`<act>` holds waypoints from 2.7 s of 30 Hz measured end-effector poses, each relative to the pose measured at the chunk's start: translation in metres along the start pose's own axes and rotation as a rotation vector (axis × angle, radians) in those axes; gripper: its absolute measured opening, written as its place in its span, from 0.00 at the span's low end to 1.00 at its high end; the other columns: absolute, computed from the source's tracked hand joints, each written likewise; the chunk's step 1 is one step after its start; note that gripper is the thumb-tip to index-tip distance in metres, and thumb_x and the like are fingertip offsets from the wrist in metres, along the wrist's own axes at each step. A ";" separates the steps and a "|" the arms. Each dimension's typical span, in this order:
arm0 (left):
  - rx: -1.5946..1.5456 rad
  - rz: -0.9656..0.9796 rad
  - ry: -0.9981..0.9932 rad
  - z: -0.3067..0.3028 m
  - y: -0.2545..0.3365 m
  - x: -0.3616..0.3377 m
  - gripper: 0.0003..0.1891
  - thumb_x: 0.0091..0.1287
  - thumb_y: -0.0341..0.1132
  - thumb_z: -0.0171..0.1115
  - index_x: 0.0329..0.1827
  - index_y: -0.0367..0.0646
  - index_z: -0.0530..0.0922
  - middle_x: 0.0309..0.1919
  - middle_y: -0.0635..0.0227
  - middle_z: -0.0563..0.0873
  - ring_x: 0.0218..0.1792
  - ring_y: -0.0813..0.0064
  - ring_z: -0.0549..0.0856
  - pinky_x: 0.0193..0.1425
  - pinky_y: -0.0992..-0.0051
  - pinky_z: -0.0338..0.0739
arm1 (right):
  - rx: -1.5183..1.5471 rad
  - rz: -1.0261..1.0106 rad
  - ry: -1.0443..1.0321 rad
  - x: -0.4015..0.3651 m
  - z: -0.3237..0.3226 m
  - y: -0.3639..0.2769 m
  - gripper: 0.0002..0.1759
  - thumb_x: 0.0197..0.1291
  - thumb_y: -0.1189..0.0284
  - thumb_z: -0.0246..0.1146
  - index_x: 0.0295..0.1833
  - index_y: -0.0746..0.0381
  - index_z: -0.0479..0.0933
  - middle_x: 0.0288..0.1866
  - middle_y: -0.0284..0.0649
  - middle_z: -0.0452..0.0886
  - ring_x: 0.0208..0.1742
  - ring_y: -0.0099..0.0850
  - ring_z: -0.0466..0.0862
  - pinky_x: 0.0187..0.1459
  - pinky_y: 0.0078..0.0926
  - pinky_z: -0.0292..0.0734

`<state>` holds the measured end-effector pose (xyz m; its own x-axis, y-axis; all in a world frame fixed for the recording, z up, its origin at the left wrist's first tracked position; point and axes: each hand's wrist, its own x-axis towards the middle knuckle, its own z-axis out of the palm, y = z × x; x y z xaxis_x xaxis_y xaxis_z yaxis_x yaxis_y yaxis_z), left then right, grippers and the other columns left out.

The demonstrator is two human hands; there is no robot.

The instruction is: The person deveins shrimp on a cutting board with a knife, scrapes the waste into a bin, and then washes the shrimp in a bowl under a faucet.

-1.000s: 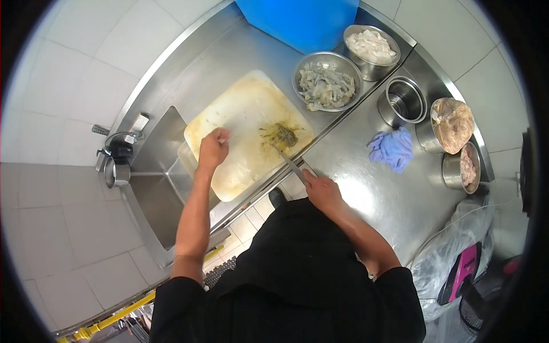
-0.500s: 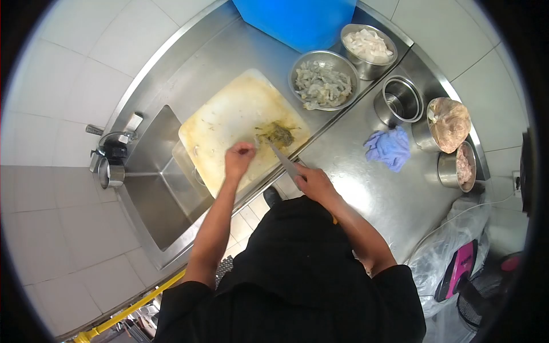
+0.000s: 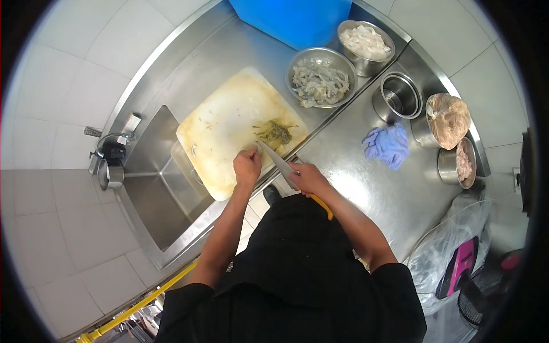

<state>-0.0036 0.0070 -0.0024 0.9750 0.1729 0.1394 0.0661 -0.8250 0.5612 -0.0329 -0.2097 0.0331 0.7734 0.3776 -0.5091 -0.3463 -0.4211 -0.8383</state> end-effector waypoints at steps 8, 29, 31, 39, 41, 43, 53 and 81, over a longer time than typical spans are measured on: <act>-0.050 -0.036 0.041 0.003 0.009 -0.007 0.10 0.58 0.32 0.61 0.39 0.43 0.86 0.23 0.50 0.81 0.26 0.50 0.82 0.34 0.62 0.77 | -0.003 -0.010 -0.052 -0.006 0.001 -0.014 0.26 0.63 0.68 0.55 0.68 0.55 0.68 0.20 0.41 0.78 0.13 0.25 0.74 0.16 0.25 0.73; -0.054 -0.107 0.087 -0.001 0.018 -0.003 0.07 0.58 0.31 0.58 0.30 0.38 0.83 0.24 0.48 0.82 0.28 0.49 0.83 0.34 0.61 0.77 | -0.341 -0.272 0.157 -0.040 0.006 0.016 0.24 0.59 0.70 0.55 0.62 0.57 0.73 0.27 0.54 0.81 0.30 0.52 0.82 0.34 0.48 0.79; -0.059 -0.108 0.095 0.001 0.015 -0.004 0.07 0.58 0.30 0.58 0.30 0.38 0.83 0.24 0.48 0.82 0.28 0.49 0.83 0.35 0.62 0.78 | -0.411 -0.335 0.192 -0.041 0.012 0.015 0.23 0.59 0.71 0.54 0.61 0.58 0.73 0.28 0.56 0.81 0.32 0.56 0.82 0.38 0.51 0.78; -0.097 -0.120 0.109 0.004 0.012 -0.007 0.07 0.56 0.32 0.62 0.31 0.37 0.82 0.25 0.53 0.83 0.32 0.54 0.82 0.39 0.61 0.77 | -0.802 -0.228 0.426 -0.040 0.018 0.024 0.24 0.57 0.76 0.54 0.61 0.63 0.70 0.20 0.46 0.80 0.23 0.44 0.83 0.27 0.41 0.79; -0.018 -0.053 0.113 0.002 0.016 -0.006 0.08 0.56 0.34 0.63 0.30 0.37 0.82 0.24 0.54 0.83 0.31 0.56 0.83 0.38 0.62 0.77 | -0.761 -0.176 0.362 -0.045 0.014 0.013 0.25 0.57 0.76 0.51 0.63 0.64 0.68 0.23 0.49 0.81 0.27 0.47 0.83 0.31 0.45 0.79; 0.061 0.010 0.119 0.002 0.014 -0.004 0.10 0.55 0.36 0.64 0.29 0.36 0.81 0.24 0.54 0.84 0.29 0.58 0.83 0.37 0.64 0.78 | -0.721 -0.125 0.295 -0.048 0.011 0.005 0.26 0.58 0.76 0.49 0.65 0.65 0.67 0.27 0.53 0.82 0.31 0.50 0.84 0.35 0.49 0.78; -0.030 -0.292 -0.233 -0.024 0.008 0.018 0.12 0.52 0.37 0.67 0.34 0.38 0.82 0.26 0.54 0.85 0.26 0.56 0.82 0.34 0.63 0.76 | -0.682 -0.245 0.305 -0.035 0.015 0.016 0.23 0.56 0.78 0.51 0.60 0.67 0.68 0.24 0.52 0.81 0.29 0.49 0.83 0.32 0.49 0.78; 0.016 -0.052 -0.200 -0.082 -0.062 0.071 0.12 0.48 0.26 0.66 0.38 0.40 0.79 0.25 0.64 0.82 0.31 0.74 0.82 0.37 0.75 0.77 | -0.459 -0.183 0.326 -0.051 -0.007 -0.008 0.23 0.60 0.68 0.57 0.63 0.55 0.71 0.31 0.57 0.80 0.35 0.56 0.80 0.40 0.50 0.75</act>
<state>0.0438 0.1143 0.0401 0.9928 0.1061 -0.0554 0.1191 -0.8263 0.5505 -0.0661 -0.2310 0.0674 0.9474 0.2354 -0.2169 0.0171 -0.7138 -0.7001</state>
